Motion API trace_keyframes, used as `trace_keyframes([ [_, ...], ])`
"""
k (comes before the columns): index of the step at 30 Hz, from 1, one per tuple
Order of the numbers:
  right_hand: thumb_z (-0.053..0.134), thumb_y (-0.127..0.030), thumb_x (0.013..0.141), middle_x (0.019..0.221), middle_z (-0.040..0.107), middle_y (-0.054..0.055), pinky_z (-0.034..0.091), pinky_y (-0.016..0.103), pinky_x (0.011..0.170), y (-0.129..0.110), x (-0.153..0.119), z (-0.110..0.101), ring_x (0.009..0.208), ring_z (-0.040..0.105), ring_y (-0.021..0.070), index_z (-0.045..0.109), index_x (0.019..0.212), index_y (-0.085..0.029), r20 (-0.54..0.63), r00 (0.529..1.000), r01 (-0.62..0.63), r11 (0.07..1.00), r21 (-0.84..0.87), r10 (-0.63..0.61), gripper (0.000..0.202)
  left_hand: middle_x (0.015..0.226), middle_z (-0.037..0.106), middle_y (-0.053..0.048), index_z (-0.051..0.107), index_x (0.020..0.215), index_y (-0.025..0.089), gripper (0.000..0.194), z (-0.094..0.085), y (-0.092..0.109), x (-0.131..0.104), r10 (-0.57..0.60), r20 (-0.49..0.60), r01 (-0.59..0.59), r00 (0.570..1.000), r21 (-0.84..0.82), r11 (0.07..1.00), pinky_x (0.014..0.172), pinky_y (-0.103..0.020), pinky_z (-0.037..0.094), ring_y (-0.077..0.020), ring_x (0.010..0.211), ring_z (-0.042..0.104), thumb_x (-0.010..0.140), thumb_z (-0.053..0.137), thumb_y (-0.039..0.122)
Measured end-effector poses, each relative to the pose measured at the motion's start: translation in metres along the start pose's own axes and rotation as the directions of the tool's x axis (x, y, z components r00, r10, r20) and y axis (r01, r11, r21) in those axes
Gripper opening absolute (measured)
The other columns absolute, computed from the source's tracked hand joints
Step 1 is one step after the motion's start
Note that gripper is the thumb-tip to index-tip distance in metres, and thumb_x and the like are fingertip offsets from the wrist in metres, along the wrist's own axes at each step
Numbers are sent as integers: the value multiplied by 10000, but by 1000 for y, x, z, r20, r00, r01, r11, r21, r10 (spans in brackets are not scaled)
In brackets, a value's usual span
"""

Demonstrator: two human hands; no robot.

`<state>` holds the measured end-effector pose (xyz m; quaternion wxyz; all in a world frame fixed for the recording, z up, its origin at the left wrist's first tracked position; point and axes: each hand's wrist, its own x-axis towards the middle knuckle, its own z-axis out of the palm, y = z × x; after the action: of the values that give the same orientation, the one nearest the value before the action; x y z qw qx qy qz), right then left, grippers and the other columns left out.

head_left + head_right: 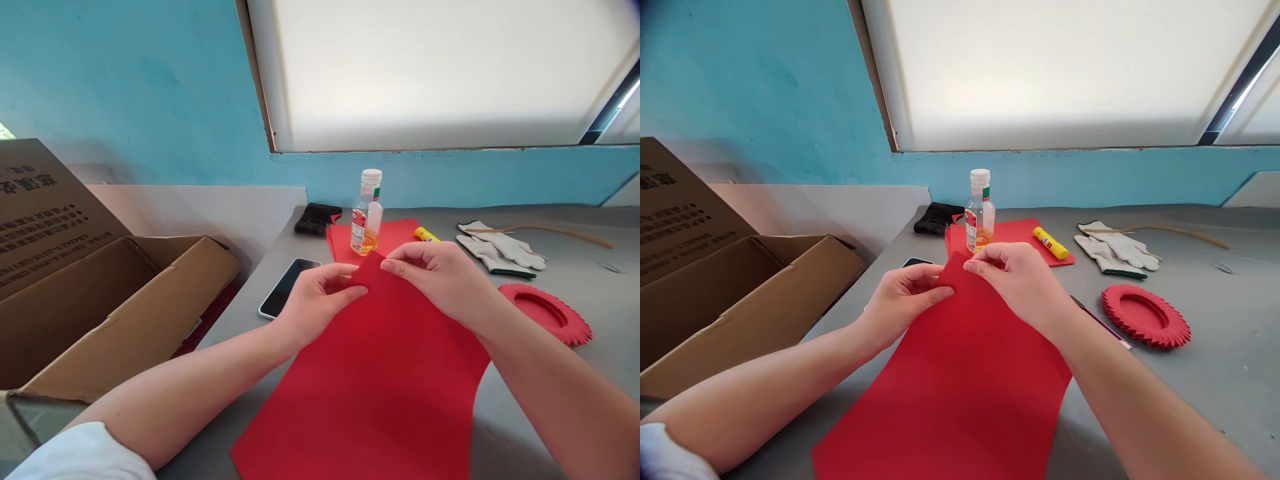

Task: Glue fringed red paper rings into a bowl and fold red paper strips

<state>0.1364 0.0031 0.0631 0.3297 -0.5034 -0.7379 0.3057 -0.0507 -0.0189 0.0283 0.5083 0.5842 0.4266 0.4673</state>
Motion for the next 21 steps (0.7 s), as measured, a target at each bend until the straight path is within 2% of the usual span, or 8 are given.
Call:
trace_keyframes([
  [7, 517, -476, 767, 609, 576, 2, 361, 274, 467, -2, -1, -2, 536, 500, 141, 633, 686, -231, 10, 1000, -15, 1000, 18, 15, 284, 914, 686, -45, 653, 934, 191, 231, 1, 2, 0, -41, -2, 41, 999, 41, 998, 731, -346, 537, -221, 834, 653, 726, 674, 289],
  [16, 515, -469, 773, 579, 524, -6, 313, 257, 444, 0, 0, 0, 499, 400, 113, 627, 681, -227, -3, 1000, 7, 1000, -4, -7, 282, 866, 683, -27, 598, 1073, 236, 354, -1, -5, 0, -10, -1, 10, 1000, 9, 1000, 685, -336, 535, -208, 780, 658, 737, 668, 321],
  [21, 506, -454, 785, 607, 551, -10, 332, 267, 484, 1, 1, 0, 538, 450, 128, 621, 681, -235, 7, 1000, 21, 999, -33, -21, 269, 892, 680, -45, 622, 1002, 196, 294, 0, -6, 1, -20, 2, 20, 1000, 20, 1000, 735, -345, 527, -217, 831, 650, 735, 670, 310],
])
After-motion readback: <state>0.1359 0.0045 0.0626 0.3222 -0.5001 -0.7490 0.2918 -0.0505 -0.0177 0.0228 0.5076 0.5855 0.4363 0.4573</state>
